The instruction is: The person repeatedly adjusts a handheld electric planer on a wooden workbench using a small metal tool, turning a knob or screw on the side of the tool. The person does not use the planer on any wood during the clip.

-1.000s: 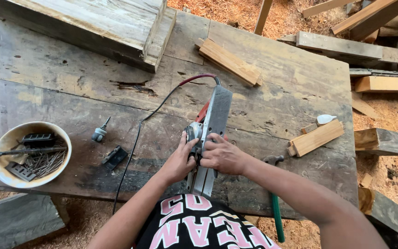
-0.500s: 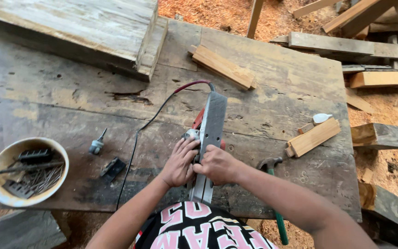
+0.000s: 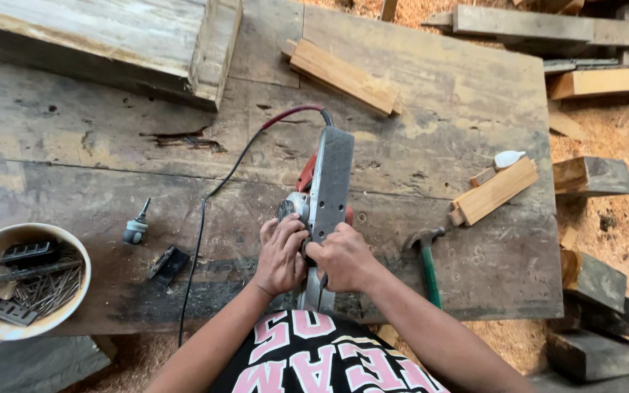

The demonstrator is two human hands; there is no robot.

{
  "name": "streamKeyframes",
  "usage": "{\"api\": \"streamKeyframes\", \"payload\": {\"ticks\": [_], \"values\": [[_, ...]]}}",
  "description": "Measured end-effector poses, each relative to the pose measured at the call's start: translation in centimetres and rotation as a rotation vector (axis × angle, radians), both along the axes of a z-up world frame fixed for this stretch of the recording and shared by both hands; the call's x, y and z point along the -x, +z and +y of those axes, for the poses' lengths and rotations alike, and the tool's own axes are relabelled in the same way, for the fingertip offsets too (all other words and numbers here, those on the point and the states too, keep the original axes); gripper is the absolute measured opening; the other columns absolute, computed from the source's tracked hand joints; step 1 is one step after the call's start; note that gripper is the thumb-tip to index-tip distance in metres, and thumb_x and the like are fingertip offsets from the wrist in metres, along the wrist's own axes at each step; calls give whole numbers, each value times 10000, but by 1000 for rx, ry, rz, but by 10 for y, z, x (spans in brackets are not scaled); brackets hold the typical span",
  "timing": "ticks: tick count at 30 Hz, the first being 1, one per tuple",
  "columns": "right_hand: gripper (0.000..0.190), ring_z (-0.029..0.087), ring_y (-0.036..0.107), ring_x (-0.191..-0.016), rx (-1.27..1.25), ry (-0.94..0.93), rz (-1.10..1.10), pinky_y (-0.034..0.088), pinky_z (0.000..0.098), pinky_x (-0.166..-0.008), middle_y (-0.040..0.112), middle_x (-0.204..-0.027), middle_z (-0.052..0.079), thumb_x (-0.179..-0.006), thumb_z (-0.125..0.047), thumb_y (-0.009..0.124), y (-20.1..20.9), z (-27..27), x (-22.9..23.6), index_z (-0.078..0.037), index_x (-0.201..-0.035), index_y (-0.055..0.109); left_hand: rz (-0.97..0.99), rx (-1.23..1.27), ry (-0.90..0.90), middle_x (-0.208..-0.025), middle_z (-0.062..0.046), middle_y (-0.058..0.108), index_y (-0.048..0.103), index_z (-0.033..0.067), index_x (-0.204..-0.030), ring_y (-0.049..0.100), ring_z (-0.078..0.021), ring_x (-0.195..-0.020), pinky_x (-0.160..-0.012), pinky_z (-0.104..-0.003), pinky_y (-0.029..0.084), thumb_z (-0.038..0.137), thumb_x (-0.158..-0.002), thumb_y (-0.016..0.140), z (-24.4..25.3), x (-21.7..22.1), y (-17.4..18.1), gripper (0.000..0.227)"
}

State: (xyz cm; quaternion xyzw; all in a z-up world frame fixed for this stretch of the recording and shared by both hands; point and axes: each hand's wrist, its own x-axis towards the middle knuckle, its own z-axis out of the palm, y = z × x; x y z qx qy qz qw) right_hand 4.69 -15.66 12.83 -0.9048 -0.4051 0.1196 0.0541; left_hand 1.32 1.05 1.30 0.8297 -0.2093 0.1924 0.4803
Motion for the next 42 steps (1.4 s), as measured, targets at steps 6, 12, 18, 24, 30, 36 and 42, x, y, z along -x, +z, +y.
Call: {"api": "streamKeyframes", "payload": {"ticks": [6, 12, 18, 24, 30, 36, 42], "values": [[141, 295, 668, -604, -3, -22, -14, 444, 409, -697, 648, -592, 113, -651, -145, 682, 2, 1, 1, -117, -754, 591, 25, -15, 7, -1265, -169, 586, 611, 22, -1177, 508, -340, -1379, -1173, -551, 241, 189, -821, 549, -1, 1, 2, 398], [145, 298, 662, -597, -47, -33, -36, 444, 410, -695, 642, -584, 114, -645, -147, 685, 1, 1, 4, -118, -745, 585, 37, -8, 8, -1274, -167, 586, 609, 17, -1182, 508, -330, -1380, -1165, -537, 234, 184, -809, 556, 0, 3, 4, 413], [210, 318, 655, -603, -36, -190, -22, 438, 422, -688, 642, -593, 125, -604, -203, 728, -5, 3, 11, -119, -735, 586, 51, -28, 33, -1287, -153, 592, 610, 25, -1191, 512, -315, -1386, -1126, -513, 255, 175, -807, 565, -2, 4, 1, 415], [210, 314, 666, -670, -45, -241, -41, 433, 436, -737, 668, -652, 115, -630, -182, 735, -5, 6, 19, -115, -790, 616, 55, -7, 19, -1283, -148, 595, 612, 37, -1183, 510, -317, -1389, -1106, -490, 290, 158, -792, 554, -3, 2, -1, 413], [81, 248, 656, -797, -193, -47, -19, 423, 417, -859, 671, -732, 41, -770, -116, 711, 9, -20, 15, -121, -800, 636, 27, 39, 3, -1264, -169, 571, 593, 20, -1174, 486, -354, -1386, -1147, -527, 290, 153, -788, 555, -1, 1, 2, 410], [87, 222, 633, -836, -216, -78, -64, 409, 434, -965, 662, -763, 27, -815, -150, 741, 12, -48, 13, -114, -864, 678, 14, 45, -10, -1271, -182, 555, 585, 11, -1168, 478, -369, -1381, -1168, -548, 284, 139, -767, 550, 0, 1, 3, 422], [99, 215, 642, -855, -232, -52, -18, 387, 450, -991, 664, -776, 23, -790, -117, 744, 0, -50, 14, -137, -880, 708, 11, 30, 11, -1276, -170, 563, 586, 29, -1168, 484, -364, -1389, -1173, -545, 288, 137, -776, 550, -2, 1, 1, 409]]}}
